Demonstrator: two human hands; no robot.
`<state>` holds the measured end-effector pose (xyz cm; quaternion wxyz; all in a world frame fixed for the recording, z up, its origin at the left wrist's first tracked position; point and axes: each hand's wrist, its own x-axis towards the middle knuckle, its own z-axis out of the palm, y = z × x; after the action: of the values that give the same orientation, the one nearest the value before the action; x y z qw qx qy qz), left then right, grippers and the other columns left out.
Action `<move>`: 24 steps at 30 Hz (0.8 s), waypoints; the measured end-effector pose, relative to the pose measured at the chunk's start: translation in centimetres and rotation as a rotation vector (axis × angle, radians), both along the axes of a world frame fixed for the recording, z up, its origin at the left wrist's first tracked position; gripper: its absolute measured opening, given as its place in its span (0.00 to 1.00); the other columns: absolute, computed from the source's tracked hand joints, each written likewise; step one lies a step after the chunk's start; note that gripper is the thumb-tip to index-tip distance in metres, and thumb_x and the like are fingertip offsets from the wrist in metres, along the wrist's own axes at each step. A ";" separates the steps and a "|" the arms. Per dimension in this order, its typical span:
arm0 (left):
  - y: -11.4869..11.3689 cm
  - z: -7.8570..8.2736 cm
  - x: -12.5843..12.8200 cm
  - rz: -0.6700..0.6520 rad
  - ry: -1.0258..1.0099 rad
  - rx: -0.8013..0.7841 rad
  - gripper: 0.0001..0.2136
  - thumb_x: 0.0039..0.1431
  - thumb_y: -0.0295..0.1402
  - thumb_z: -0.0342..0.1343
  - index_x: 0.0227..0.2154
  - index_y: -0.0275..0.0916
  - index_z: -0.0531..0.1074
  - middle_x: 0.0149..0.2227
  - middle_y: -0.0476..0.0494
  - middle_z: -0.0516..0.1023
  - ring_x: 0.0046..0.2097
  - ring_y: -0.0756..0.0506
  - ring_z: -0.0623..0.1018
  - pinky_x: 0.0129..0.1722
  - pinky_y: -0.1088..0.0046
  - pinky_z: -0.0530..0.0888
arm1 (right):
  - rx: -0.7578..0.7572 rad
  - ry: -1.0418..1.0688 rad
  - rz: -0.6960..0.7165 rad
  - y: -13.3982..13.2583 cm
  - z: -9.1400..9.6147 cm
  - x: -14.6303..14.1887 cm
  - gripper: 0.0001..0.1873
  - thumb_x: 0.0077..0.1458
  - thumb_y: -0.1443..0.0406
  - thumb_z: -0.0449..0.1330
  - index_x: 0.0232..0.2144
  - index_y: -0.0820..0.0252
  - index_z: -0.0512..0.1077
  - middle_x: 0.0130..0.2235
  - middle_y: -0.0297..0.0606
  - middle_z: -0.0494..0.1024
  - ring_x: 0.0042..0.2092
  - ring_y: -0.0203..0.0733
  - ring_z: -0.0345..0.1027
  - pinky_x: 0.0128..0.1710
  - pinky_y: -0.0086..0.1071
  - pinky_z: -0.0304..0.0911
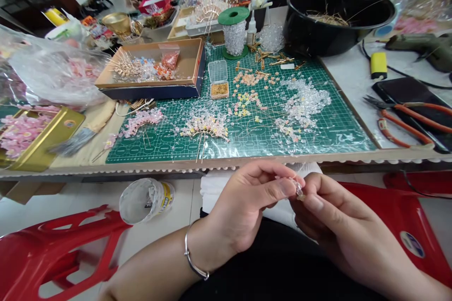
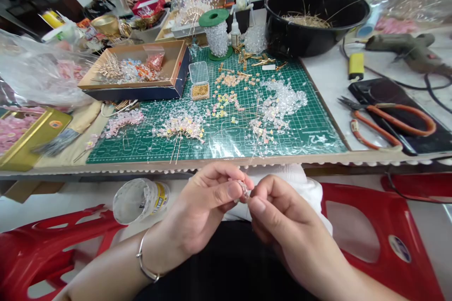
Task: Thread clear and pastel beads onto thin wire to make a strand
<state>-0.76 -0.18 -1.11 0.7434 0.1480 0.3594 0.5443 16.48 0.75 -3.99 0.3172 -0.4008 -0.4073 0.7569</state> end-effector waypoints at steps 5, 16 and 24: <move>-0.1 -0.3 0.0 0.034 0.036 0.025 0.05 0.52 0.27 0.71 0.30 0.37 0.81 0.29 0.49 0.82 0.32 0.53 0.76 0.37 0.77 0.70 | 0.036 -0.111 -0.029 -0.1 -0.3 0.5 0.16 0.62 0.52 0.65 0.32 0.53 0.66 0.25 0.26 0.64 0.26 0.32 0.53 0.25 0.24 0.54; 0.0 -0.8 -0.2 0.050 0.129 -0.019 0.08 0.50 0.30 0.73 0.30 0.37 0.80 0.28 0.49 0.81 0.32 0.54 0.76 0.29 0.78 0.63 | 0.902 -0.573 0.043 0.2 1.4 0.0 0.08 0.66 0.69 0.53 0.34 0.50 0.62 0.29 0.30 0.71 0.27 0.35 0.67 0.24 0.26 0.67; 0.0 -0.7 0.0 0.054 0.177 0.021 0.11 0.50 0.33 0.74 0.31 0.36 0.78 0.28 0.48 0.80 0.31 0.52 0.77 0.26 0.79 0.66 | 1.260 -0.753 0.002 1.2 2.2 0.0 0.05 0.64 0.69 0.55 0.38 0.52 0.64 0.33 0.34 0.76 0.31 0.37 0.74 0.29 0.29 0.71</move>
<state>-0.75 -0.22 -1.81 0.6923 0.1933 0.4218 0.5527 16.43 1.91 -1.80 0.3254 -0.3748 -0.8470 0.1903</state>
